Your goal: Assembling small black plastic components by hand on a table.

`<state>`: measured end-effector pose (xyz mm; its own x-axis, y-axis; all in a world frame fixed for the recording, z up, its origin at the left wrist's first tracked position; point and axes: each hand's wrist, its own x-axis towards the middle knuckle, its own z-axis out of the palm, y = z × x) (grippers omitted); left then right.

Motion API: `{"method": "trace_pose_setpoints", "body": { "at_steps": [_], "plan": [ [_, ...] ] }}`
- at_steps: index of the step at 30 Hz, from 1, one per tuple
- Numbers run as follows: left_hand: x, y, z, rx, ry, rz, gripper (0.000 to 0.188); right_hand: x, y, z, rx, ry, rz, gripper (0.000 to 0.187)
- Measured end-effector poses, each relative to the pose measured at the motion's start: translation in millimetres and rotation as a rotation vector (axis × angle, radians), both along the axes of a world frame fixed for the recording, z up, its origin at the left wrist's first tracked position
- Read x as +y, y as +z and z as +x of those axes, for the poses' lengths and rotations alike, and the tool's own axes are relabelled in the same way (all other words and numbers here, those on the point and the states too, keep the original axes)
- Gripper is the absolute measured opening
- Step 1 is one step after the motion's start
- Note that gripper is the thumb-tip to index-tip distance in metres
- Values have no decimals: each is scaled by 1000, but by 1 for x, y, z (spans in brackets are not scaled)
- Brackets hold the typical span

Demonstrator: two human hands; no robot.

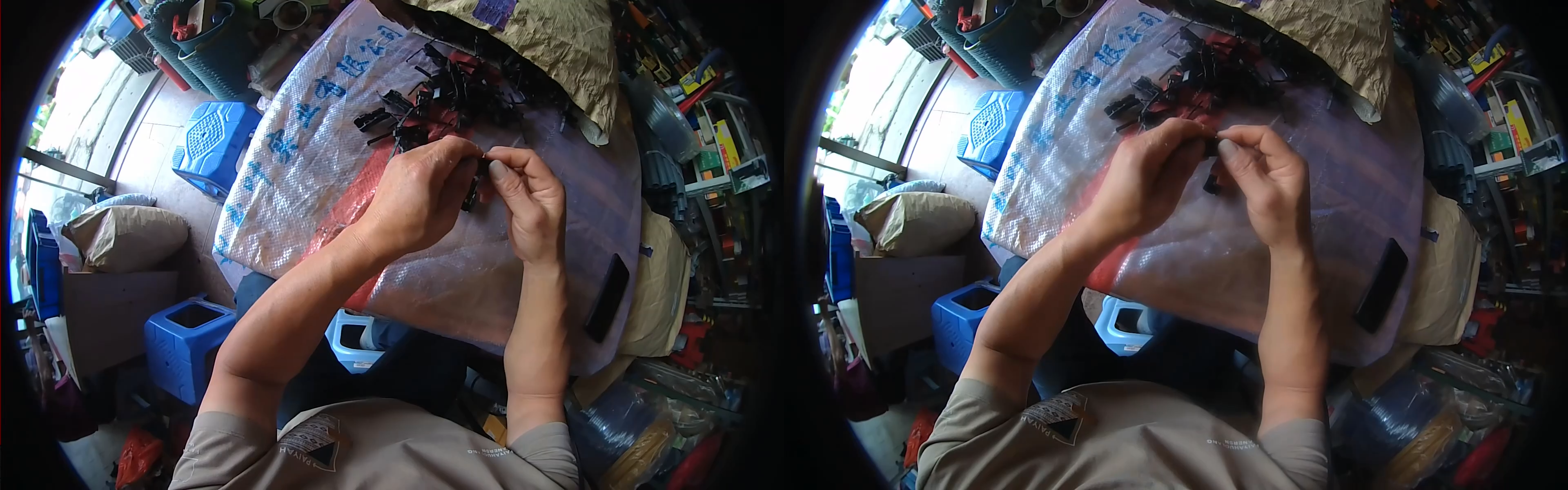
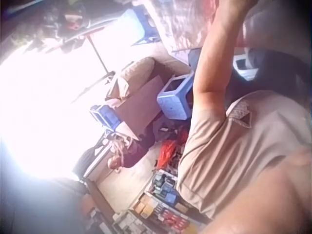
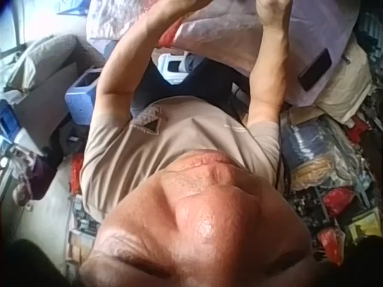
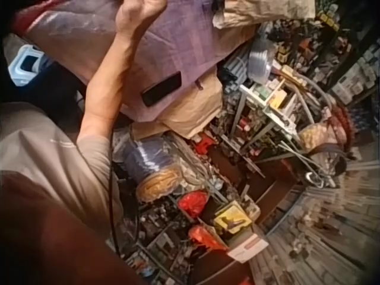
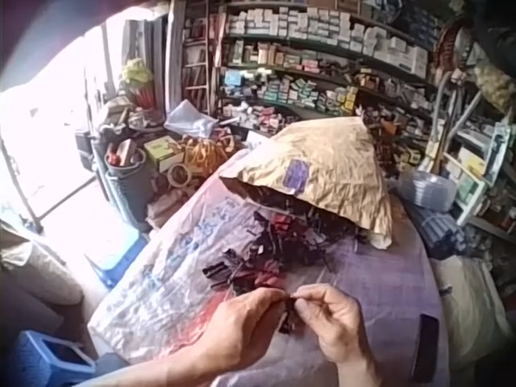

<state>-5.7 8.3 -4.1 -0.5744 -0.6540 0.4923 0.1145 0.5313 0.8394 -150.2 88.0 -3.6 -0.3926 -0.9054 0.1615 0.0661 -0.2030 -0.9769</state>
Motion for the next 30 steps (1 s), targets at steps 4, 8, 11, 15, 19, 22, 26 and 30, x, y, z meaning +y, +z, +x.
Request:
{"method": "trace_pose_setpoints", "body": {
  "at_steps": [4,8,11,15,19,22,26,30],
  "plan": [
    [-2,1,4,-67,-46,-25,14,-2,-7,-1,143,-21,0,12],
    [0,2,3,-91,-17,96,10,-3,-7,4,0,31,-36,10],
    [3,0,1,-92,27,66,9,-3,-11,2,44,35,-54,12],
    [3,-1,2,-84,32,95,9,-3,-11,2,35,45,-62,13],
    [-2,16,8,-69,-107,737,17,0,5,5,-85,61,30,13],
    [-4,12,10,70,-285,903,29,5,2,-9,73,135,85,13],
    [-7,13,14,-199,-227,549,35,9,7,-15,115,199,149,12],
    [-9,13,16,-204,-229,321,33,12,14,-11,132,253,189,10]
  ]
}}
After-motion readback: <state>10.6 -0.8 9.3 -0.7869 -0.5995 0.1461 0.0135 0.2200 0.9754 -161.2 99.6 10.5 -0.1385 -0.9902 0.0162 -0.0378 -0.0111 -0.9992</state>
